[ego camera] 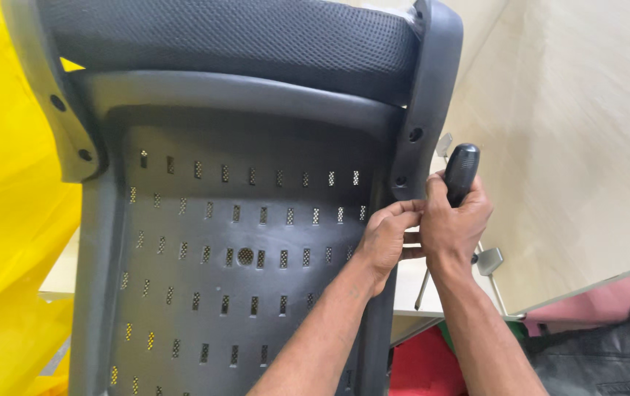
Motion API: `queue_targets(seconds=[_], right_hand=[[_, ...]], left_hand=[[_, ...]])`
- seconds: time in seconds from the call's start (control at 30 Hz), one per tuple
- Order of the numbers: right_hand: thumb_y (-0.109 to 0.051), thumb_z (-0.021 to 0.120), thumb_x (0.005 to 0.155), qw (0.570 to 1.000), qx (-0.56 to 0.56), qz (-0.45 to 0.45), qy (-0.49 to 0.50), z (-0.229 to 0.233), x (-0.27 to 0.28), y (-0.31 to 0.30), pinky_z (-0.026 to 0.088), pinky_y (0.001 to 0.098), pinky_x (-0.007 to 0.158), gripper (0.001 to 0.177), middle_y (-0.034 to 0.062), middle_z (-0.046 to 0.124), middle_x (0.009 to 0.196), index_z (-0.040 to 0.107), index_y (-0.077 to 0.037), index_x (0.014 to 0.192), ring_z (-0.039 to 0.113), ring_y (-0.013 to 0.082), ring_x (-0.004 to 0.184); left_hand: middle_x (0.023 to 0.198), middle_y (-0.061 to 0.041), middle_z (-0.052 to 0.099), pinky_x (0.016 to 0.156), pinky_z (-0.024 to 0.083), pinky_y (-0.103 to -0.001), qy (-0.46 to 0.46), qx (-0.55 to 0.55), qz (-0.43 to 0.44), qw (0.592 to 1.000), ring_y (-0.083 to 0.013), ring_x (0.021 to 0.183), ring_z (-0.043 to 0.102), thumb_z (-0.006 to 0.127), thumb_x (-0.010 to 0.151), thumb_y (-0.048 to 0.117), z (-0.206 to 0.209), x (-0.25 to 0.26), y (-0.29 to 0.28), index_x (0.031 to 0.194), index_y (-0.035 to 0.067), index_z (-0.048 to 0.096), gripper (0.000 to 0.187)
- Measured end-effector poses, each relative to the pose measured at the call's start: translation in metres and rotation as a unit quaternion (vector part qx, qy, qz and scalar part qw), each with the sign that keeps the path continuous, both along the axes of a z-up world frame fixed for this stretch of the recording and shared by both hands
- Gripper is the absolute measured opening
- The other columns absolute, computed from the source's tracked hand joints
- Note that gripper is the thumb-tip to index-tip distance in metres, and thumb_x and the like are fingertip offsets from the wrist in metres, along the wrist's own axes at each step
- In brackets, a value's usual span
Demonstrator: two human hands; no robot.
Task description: The person uses a screwdriver to tighten screws into the back frame of a black office chair. They work on multiple screw holes along the side and top edges of the chair back, securing the frame components together.
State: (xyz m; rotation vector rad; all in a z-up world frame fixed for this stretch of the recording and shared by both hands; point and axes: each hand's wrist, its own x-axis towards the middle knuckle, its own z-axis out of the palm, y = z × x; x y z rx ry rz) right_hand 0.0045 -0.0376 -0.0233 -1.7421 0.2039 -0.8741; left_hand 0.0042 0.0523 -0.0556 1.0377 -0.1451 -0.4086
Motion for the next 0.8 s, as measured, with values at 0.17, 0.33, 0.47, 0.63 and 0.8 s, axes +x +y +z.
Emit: queue_targets(seconds=[0.17, 0.33, 0.47, 0.63, 0.8], right_hand=[[-0.013, 0.068, 0.094, 0.996, -0.032, 0.054, -0.066, 0.019, -0.014, 0.046, 0.048, 0.0284, 0.065, 0.010, -0.0008, 0.060, 0.076, 0.065, -0.005, 0.092, 0.056, 0.0085, 0.070], [-0.013, 0.071, 0.093, 0.991, -0.086, 0.066, -0.083, 0.027, -0.028, 0.086, 0.048, 0.0279, 0.065, 0.010, -0.0005, 0.059, 0.077, 0.064, -0.004, 0.092, 0.056, 0.0086, 0.070], [-0.013, 0.071, 0.092, 0.992, -0.083, 0.073, -0.067, 0.031, -0.038, 0.114, 0.048, 0.0276, 0.063, 0.009, 0.0001, 0.060, 0.075, 0.065, -0.006, 0.093, 0.057, 0.0084, 0.069], [-0.010, 0.066, 0.092, 0.982, -0.061, 0.160, -0.080, 0.037, -0.049, 0.150, 0.053, 0.0258, 0.065, 0.006, -0.0007, 0.064, 0.080, 0.063, -0.006, 0.096, 0.064, 0.0073, 0.073], [-0.008, 0.068, 0.093, 0.968, -0.098, 0.217, -0.084, 0.043, -0.050, 0.175, 0.050, 0.0261, 0.065, 0.007, 0.0004, 0.062, 0.082, 0.064, -0.005, 0.098, 0.061, 0.0085, 0.073]], left_hand=[[0.101, -0.003, 0.068, 0.082, 0.054, -0.036, -0.029, 0.007, 0.026, 0.999, -0.0146, 0.090, 0.064, 0.050, 0.095, 0.028, 0.016, -0.007, 0.043, 0.120, 0.007, 0.065, 0.036], [0.101, -0.004, 0.067, 0.081, 0.054, -0.037, -0.027, 0.003, 0.033, 0.999, -0.0158, 0.091, 0.064, 0.051, 0.095, 0.030, 0.028, -0.020, 0.084, 0.120, 0.010, 0.065, 0.035], [0.104, -0.003, 0.068, 0.083, 0.055, -0.037, -0.026, 0.007, 0.032, 0.999, -0.0163, 0.095, 0.065, 0.050, 0.093, 0.031, 0.034, -0.030, 0.115, 0.118, 0.011, 0.065, 0.036], [0.106, -0.005, 0.066, 0.082, 0.054, -0.040, -0.043, -0.003, 0.049, 0.998, -0.0188, 0.096, 0.064, 0.051, 0.092, 0.031, 0.039, -0.038, 0.153, 0.115, 0.011, 0.065, 0.033], [0.106, -0.005, 0.065, 0.082, 0.057, -0.040, -0.047, -0.005, 0.076, 0.996, -0.0182, 0.095, 0.064, 0.046, 0.094, 0.036, 0.037, -0.038, 0.185, 0.110, 0.010, 0.062, 0.035]])
